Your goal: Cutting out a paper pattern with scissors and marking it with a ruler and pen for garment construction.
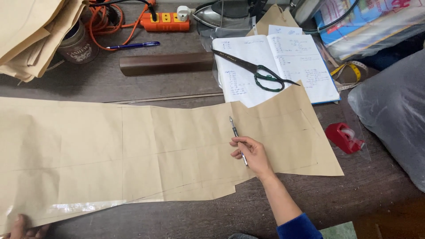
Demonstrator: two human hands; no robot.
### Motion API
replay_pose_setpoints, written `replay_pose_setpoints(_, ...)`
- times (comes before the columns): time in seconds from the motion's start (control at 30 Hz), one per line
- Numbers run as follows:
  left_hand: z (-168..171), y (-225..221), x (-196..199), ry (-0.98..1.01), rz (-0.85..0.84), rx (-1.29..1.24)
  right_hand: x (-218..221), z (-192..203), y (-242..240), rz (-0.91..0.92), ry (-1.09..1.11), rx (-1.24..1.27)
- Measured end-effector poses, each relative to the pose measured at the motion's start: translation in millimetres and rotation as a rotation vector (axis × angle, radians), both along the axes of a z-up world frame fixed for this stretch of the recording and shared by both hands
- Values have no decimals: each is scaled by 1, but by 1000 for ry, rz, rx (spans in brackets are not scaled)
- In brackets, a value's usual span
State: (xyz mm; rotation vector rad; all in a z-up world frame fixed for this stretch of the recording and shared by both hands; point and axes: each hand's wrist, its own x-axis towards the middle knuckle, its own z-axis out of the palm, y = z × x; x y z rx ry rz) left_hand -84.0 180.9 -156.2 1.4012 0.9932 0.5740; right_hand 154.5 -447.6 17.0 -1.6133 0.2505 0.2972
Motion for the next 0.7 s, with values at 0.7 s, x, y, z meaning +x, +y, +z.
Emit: replay_pose_setpoints(0.7,13,-34,6,-37,91,-92,-3,9,7,52,76,-101)
